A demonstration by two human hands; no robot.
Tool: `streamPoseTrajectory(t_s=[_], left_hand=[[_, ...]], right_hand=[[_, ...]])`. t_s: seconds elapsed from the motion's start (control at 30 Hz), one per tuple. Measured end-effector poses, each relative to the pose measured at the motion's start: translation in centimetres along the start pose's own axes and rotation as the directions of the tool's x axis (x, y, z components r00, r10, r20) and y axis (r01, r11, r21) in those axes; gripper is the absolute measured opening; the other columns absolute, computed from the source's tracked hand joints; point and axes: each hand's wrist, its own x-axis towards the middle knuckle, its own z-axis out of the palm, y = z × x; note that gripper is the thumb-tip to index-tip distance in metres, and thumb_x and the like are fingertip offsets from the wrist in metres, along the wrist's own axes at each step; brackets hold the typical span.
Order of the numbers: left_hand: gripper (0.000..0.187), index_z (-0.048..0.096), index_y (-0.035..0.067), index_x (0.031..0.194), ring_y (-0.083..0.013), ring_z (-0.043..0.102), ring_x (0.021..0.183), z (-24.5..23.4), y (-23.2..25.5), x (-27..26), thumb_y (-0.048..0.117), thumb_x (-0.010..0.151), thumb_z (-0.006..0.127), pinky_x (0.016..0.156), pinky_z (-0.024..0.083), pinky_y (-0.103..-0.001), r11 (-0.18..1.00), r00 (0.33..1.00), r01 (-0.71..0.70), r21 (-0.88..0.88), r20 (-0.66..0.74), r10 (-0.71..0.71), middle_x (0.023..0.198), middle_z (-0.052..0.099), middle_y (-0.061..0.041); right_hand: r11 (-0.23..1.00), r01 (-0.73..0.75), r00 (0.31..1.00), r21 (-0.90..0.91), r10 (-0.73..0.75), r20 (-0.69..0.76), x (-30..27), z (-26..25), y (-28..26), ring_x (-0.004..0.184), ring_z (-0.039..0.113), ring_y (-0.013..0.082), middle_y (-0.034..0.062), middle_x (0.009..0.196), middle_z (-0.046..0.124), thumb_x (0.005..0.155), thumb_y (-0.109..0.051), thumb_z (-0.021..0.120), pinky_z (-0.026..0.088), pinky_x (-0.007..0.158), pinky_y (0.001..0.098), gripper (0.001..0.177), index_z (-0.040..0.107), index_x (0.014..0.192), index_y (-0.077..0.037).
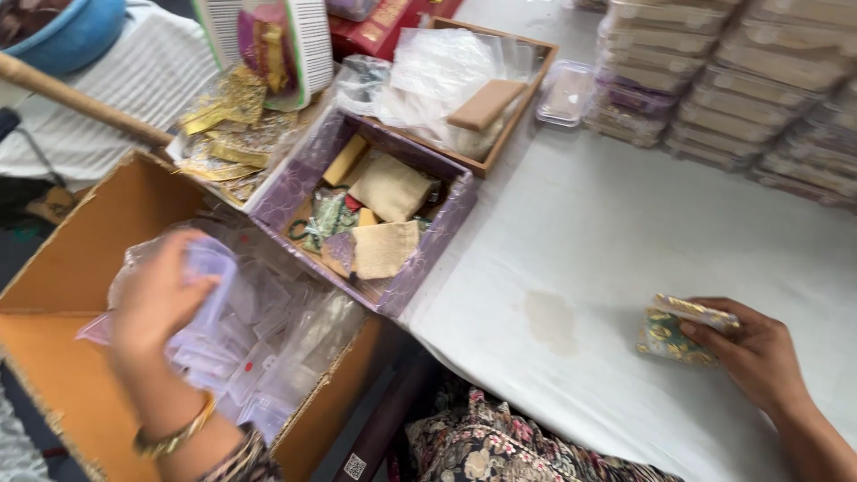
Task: The person packs a green beaded bracelet into a small plastic bag, then wraps it in a gold-patterned cloth. They place the wrapped item into a small plastic container and stack it with others. The person repeats this process with another bracelet, using a red-patterned cloth for wrapping.
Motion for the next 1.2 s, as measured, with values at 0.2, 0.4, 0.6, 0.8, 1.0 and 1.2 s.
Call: streamPoseTrajectory(t_s=[0.2,0.4,0.6,0.8,1.0,1.2], left_hand=[[0.056,0.061,0.025,0.142,-0.0170,0.077,0.068,-8.7,21.1,-11.7,0.011,0.089,0.066,0.061,0.059,-0.034,0.727,0.864,-0.496,-0.474,-0.188,0.467,0.078,0.078,-0.005],[0.033,0.072,0.014,0.114,-0.0288,0.065,0.060,-0.2,38.9,-10.0,0.008,0.083,0.060,0.059,0.050,-0.044,0.310,0.436,-0.805,-0.506,-0.149,0.887,0.066,0.065,-0.011],[0.079,0.022,0.024,0.160,-0.0198,0.074,0.075,15.7,52.8,-9.1,0.037,0.095,0.064,0.066,0.063,-0.040,0.421,0.280,-0.388,-0.820,0.331,0.901,0.088,0.071,-0.008],[0.105,-0.003,0.031,0.164,-0.0316,0.073,0.082,15.5,52.9,-12.3,0.043,0.090,0.071,0.077,0.059,-0.044,0.277,0.350,-0.694,-0.664,0.025,0.936,0.096,0.072,-0.015],[0.102,0.003,0.030,0.162,-0.0462,0.064,0.112,18.4,52.2,-11.2,0.004,0.084,0.064,0.088,0.057,-0.048,0.065,0.200,-0.802,-0.594,-0.164,0.966,0.150,0.048,-0.027],[0.043,0.070,0.024,0.102,-0.0351,0.055,0.140,17.8,52.4,-6.7,-0.007,0.076,0.058,0.116,0.047,-0.041,-0.048,0.065,-0.953,-0.301,-0.354,0.933,0.146,0.059,-0.006]], right_hand=[[0.976,0.168,0.983,0.136,-0.155,-0.102,-0.7,0.0,-0.2,0.082,0.073,0.0162,0.0121,0.099,0.078,0.087,-0.010,0.076,0.062,0.069,0.0315,0.034,0.073,0.120,-0.001],[0.794,0.279,0.936,0.540,-0.100,-0.337,-0.5,-1.5,-0.4,0.092,0.072,0.0145,0.0079,0.104,0.074,0.093,-0.004,0.072,0.063,0.082,0.0310,0.027,0.070,0.119,0.002],[0.577,0.475,0.834,0.664,-0.054,-0.549,0.5,-3.0,0.7,0.091,0.068,0.0100,0.0042,0.103,0.072,0.095,0.000,0.074,0.060,0.084,0.0276,0.022,0.069,0.116,0.001],[0.532,0.520,0.804,0.668,-0.040,-0.594,0.9,-3.5,1.3,0.091,0.068,0.0090,0.0044,0.103,0.072,0.094,-0.001,0.075,0.060,0.084,0.0263,0.021,0.069,0.114,0.000],[0.514,0.628,0.703,0.585,-0.051,-0.709,1.1,-5.0,1.2,0.093,0.068,0.0096,0.0045,0.104,0.072,0.096,-0.002,0.076,0.060,0.085,0.0263,0.019,0.068,0.113,-0.001],[0.543,0.807,0.443,0.233,-0.295,-0.847,-1.9,-6.6,-1.6,0.106,0.066,0.0112,0.0052,0.114,0.070,0.103,-0.001,0.077,0.058,0.096,0.0255,0.017,0.068,0.117,-0.001]])
